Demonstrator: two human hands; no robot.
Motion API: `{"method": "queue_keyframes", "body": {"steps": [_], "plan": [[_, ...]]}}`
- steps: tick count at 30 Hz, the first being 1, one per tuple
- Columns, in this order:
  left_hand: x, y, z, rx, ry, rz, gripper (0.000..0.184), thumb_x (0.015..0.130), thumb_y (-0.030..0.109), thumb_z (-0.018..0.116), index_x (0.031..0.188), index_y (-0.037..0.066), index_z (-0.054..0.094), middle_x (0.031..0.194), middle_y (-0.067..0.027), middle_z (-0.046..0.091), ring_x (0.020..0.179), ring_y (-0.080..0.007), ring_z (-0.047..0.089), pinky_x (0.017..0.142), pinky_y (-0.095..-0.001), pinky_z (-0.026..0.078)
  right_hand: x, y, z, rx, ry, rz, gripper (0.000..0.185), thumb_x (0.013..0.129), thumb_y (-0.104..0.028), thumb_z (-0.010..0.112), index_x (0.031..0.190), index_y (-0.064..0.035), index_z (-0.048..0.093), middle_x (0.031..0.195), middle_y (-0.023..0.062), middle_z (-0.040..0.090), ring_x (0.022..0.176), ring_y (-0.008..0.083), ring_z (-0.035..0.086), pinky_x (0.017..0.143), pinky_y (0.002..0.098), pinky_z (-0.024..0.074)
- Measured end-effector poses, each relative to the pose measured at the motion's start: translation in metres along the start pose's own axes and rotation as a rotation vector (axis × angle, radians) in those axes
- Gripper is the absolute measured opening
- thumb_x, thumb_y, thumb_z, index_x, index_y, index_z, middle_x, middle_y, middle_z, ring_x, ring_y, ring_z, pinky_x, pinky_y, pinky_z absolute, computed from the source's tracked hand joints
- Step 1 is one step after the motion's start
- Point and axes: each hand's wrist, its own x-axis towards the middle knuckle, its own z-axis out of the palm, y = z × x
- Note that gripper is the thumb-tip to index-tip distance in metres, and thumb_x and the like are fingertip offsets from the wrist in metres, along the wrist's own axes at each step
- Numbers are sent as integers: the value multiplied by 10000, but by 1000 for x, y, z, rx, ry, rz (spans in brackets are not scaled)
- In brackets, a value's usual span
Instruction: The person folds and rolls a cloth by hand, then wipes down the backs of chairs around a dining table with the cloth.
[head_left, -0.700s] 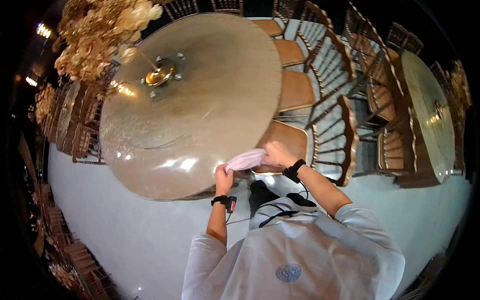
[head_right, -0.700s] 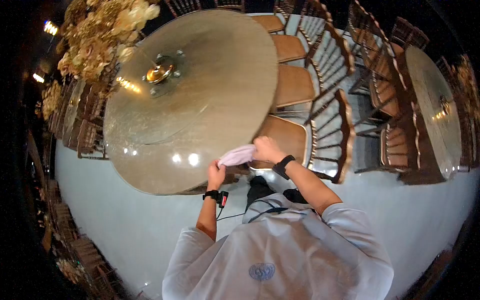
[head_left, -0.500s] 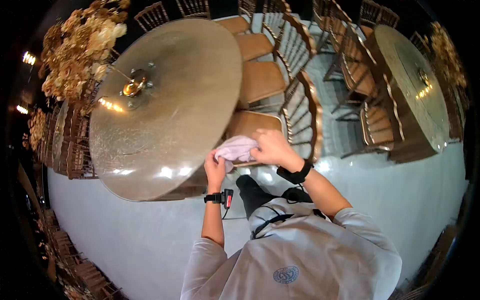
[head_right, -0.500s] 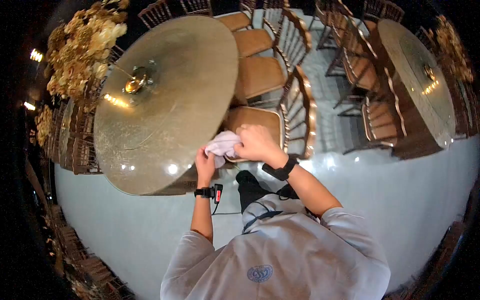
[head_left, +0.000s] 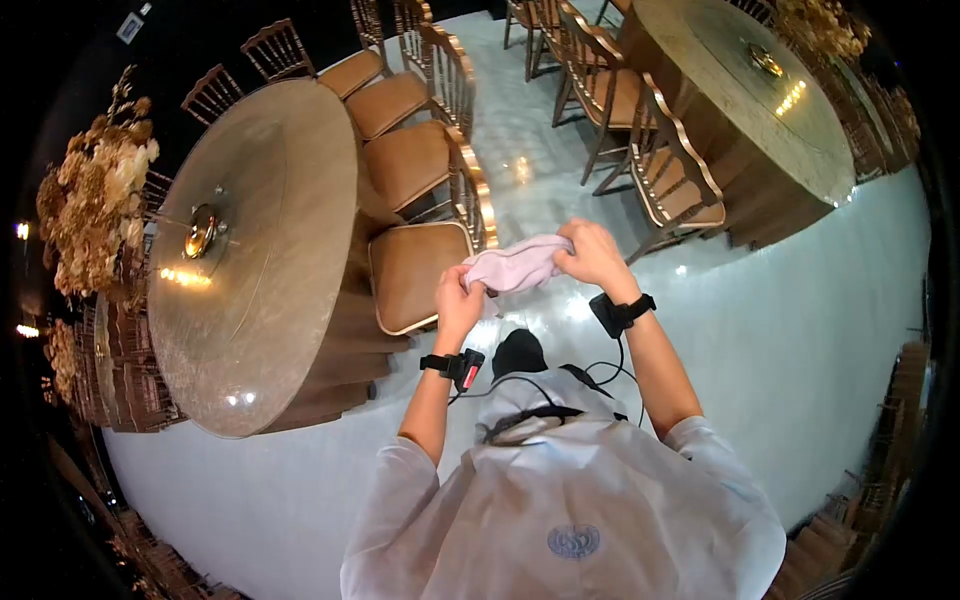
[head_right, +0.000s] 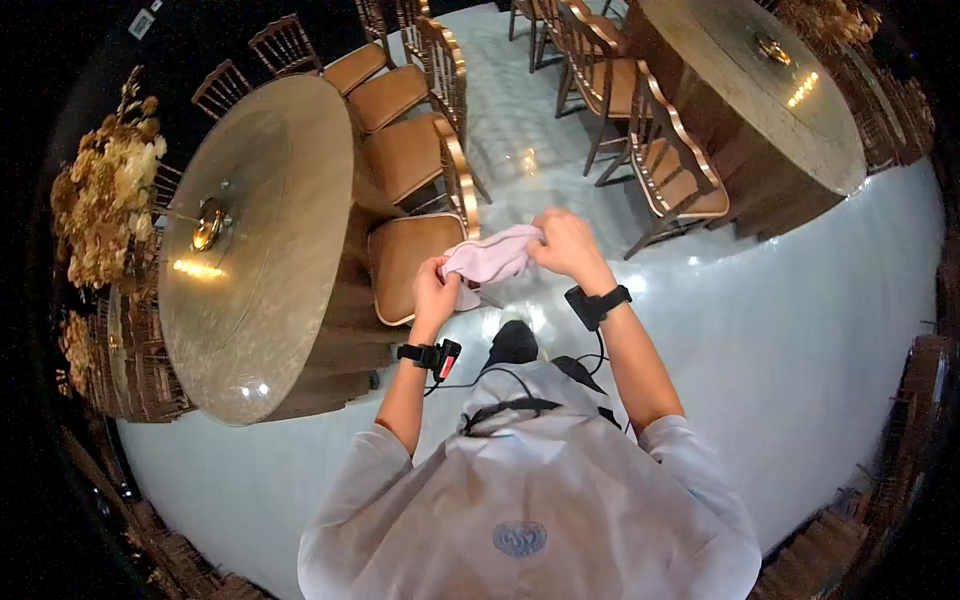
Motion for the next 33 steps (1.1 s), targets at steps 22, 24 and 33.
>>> {"method": "queue_keyframes", "body": {"steps": [22, 24, 33], "plan": [[5, 6, 36, 209, -144, -124, 270, 741, 98, 624, 988, 15, 551, 943, -185, 573, 881, -390, 582, 763, -456, 484, 195, 21, 49, -29, -412, -841, 213, 640, -154, 657, 826, -51, 654, 945, 92, 533, 981, 279, 486, 834, 399, 409], [2, 8, 38, 194, -98, -136, 263, 738, 91, 626, 979, 16, 551, 944, -186, 572, 877, -392, 580, 761, -456, 484, 204, 12, 61, -23, -407, -961, 212, 638, -148, 658, 828, -54, 650, 968, 91, 527, 995, 277, 474, 837, 395, 401], [-5, 36, 49, 138, 104, -280, 251, 724, 50, 646, 959, 32, 561, 889, -168, 557, 812, -378, 574, 694, -419, 479, 242, 16, 116, 69, -699, -1221, 251, 619, -221, 641, 818, -75, 684, 851, 91, 576, 909, 285, 498, 773, 391, 425]]}}
